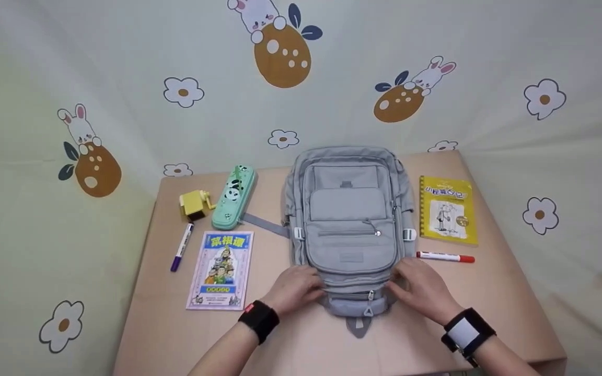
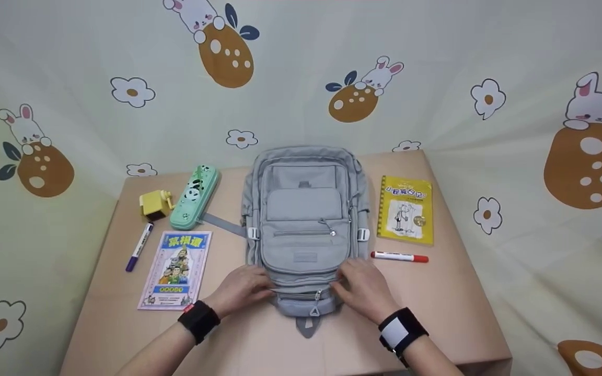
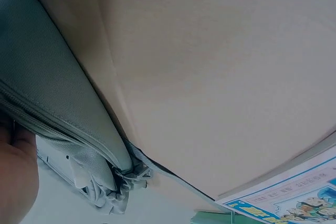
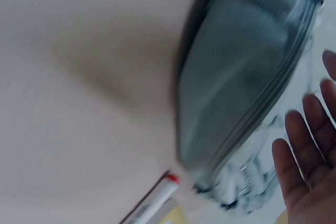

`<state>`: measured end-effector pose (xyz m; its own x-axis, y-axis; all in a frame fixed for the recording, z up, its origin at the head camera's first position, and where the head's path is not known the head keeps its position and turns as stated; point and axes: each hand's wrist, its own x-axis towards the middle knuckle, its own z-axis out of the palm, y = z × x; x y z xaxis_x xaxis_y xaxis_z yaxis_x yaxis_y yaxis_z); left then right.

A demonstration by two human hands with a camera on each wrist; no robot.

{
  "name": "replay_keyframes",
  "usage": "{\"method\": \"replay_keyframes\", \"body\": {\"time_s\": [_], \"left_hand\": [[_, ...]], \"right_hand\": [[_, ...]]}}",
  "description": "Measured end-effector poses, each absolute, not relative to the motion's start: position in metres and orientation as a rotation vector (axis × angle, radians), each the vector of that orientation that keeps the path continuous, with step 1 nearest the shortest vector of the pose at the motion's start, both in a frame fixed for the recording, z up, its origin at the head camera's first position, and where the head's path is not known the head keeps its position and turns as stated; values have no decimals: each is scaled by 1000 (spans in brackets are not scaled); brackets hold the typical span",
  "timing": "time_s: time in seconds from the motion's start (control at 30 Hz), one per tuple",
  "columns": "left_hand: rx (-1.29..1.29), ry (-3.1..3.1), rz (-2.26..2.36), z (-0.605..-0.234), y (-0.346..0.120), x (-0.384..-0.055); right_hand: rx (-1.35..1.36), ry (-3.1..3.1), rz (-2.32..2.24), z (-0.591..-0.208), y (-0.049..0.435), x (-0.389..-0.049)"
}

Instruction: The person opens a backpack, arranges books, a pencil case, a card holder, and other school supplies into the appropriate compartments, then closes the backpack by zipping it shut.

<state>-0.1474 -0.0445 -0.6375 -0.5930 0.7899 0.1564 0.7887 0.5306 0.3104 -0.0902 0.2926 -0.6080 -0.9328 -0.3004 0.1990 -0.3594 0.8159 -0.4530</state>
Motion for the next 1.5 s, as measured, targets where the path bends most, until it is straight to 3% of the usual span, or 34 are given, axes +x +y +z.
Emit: {"method": "replay_keyframes", "body": {"time_s": [0.27, 0.5, 1.03, 1.5], "left_hand": [[1373, 2744, 563, -637, -45, -148], [1364, 2735, 572, -638, -44, -148], [1370, 2735, 602, -637, -45, -148], [1428, 2730, 630, -641, -49, -148]], "right_hand": [[361, -3003, 496, -613, 249, -68], [332, -3008, 400, -623, 241, -65], [367, -3013, 571, -622, 266, -63], [202, -2983, 462, -627, 315, -77]]}}
